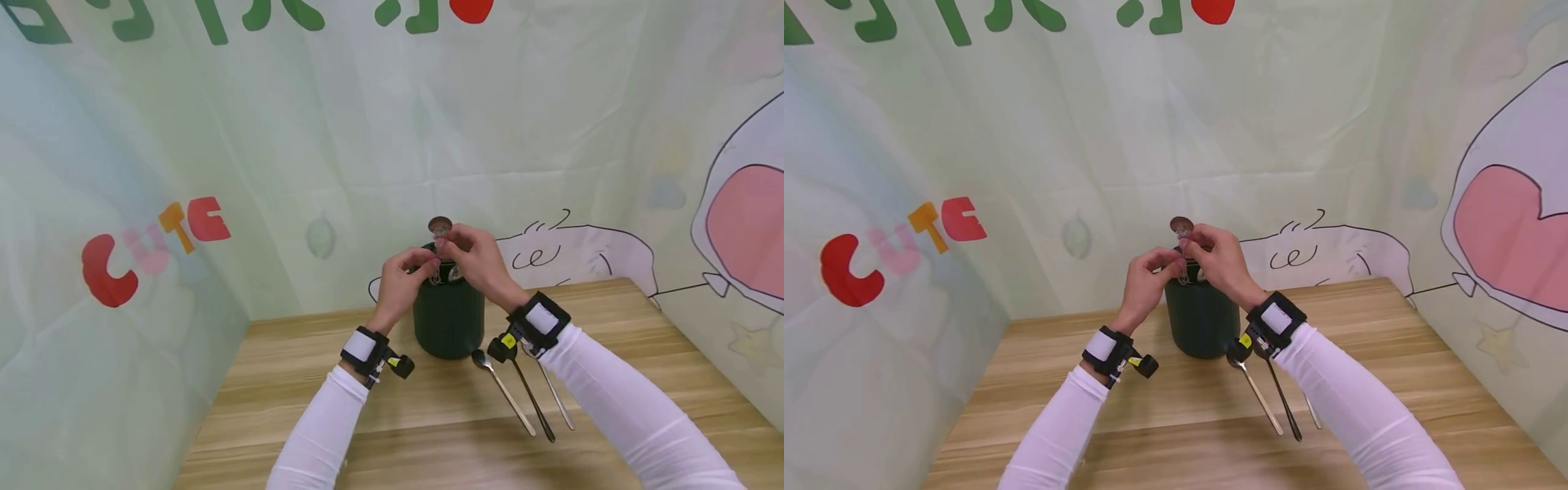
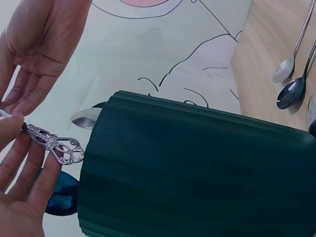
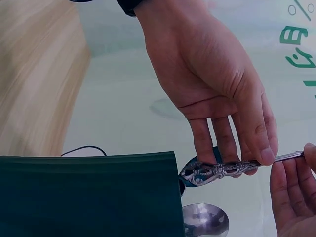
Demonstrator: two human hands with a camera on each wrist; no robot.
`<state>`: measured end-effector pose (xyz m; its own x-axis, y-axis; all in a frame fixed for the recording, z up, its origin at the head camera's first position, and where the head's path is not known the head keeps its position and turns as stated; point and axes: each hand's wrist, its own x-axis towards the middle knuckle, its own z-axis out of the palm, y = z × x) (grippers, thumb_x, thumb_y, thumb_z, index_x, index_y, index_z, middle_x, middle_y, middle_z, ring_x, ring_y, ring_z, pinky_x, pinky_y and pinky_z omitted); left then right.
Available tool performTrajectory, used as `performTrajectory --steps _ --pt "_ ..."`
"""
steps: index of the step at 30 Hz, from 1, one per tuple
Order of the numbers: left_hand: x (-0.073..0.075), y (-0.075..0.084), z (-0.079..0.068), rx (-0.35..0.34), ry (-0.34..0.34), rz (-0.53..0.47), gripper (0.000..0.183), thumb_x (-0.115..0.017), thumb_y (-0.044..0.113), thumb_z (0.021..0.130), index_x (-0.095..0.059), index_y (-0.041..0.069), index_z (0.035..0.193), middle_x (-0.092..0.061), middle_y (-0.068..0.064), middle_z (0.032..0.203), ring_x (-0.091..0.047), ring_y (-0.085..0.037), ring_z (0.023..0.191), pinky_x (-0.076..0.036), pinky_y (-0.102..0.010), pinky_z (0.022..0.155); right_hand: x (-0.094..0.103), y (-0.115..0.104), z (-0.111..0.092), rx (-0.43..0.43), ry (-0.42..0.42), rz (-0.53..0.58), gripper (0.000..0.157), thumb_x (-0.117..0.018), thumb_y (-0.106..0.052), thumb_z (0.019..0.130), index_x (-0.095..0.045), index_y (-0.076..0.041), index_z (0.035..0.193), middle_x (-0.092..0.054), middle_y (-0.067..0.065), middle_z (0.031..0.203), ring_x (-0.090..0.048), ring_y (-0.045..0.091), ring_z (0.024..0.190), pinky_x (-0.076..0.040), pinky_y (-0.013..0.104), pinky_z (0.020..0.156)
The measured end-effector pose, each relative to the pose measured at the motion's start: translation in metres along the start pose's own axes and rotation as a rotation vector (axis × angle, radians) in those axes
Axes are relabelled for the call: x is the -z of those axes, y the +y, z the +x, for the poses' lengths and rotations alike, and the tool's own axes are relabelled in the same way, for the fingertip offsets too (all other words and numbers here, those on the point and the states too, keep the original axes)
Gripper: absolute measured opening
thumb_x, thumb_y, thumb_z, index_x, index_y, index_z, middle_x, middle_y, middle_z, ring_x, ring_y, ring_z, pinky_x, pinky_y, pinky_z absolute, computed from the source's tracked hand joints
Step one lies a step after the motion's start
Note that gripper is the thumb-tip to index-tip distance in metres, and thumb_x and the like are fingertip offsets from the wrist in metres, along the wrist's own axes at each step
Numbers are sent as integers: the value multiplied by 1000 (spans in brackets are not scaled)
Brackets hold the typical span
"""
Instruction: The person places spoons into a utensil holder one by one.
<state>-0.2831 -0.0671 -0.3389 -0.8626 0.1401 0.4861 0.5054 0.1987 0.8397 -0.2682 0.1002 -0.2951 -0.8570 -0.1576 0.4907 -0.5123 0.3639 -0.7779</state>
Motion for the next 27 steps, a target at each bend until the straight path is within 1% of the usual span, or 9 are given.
performTrajectory --steps 2,5,8,11,14,19,22,27 --pt "0 -2 3 -20 2 -7 20 -71 26 91 -73 9 101 -73 -10 99 -64 -16 93 -49 -36 87 0 0 2 18 1 -12 16 -61 -24 98 -67 -10 94 -73 9 95 -67 20 91 -50 35 81" --pt "1 -5 6 -39 8 -7 19 -71 28 91 -73 12 100 -73 -7 98 -65 -15 93 -48 -37 89 -1 0 4 41 1 -37 16 -61 -24 98 -67 -9 94 -74 9 94 -67 21 90 -49 35 80" --pt "1 -8 7 -40 12 9 18 -71 28 91 -73 13 99 -73 -6 98 -65 -14 92 -48 -35 87 -2 2 6 46 1 -49 17 -63 -24 97 -68 -8 96 -75 9 95 -68 22 89 -50 34 79" --pt "1 -12 8 -39 13 26 17 -71 27 90 -73 12 99 -73 -6 97 -65 -13 90 -49 -34 83 -4 5 6 32 -3 -68 15 -64 -23 96 -70 -8 97 -75 10 93 -67 22 84 -49 32 74" --pt "0 -15 8 -35 12 34 17 -72 26 90 -74 12 98 -74 -7 96 -66 -12 88 -51 -31 78 -6 8 7 17 -9 -83 13 -65 -21 95 -70 -9 99 -75 9 94 -65 22 81 -47 32 71" --pt "0 -20 8 -25 16 41 16 -73 24 89 -75 11 99 -75 -7 96 -68 -11 87 -51 -23 73 -9 14 9 26 -17 -99 17 -66 -18 95 -69 -10 109 -74 9 98 -69 22 86 -52 33 74" --pt "-1 -22 8 -18 17 47 16 -74 21 88 -75 10 100 -76 -8 97 -69 -11 87 -53 -22 74 -10 18 9 23 -30 -113 17 -66 -20 94 -69 -11 109 -74 7 97 -69 21 87 -53 33 74" --pt "-1 -23 7 -16 0 40 17 -73 19 89 -75 8 101 -75 -10 98 -70 -15 89 -56 -25 79 -10 25 9 7 -43 -134 14 -66 -22 95 -69 -12 105 -74 6 95 -69 20 85 -50 31 70"
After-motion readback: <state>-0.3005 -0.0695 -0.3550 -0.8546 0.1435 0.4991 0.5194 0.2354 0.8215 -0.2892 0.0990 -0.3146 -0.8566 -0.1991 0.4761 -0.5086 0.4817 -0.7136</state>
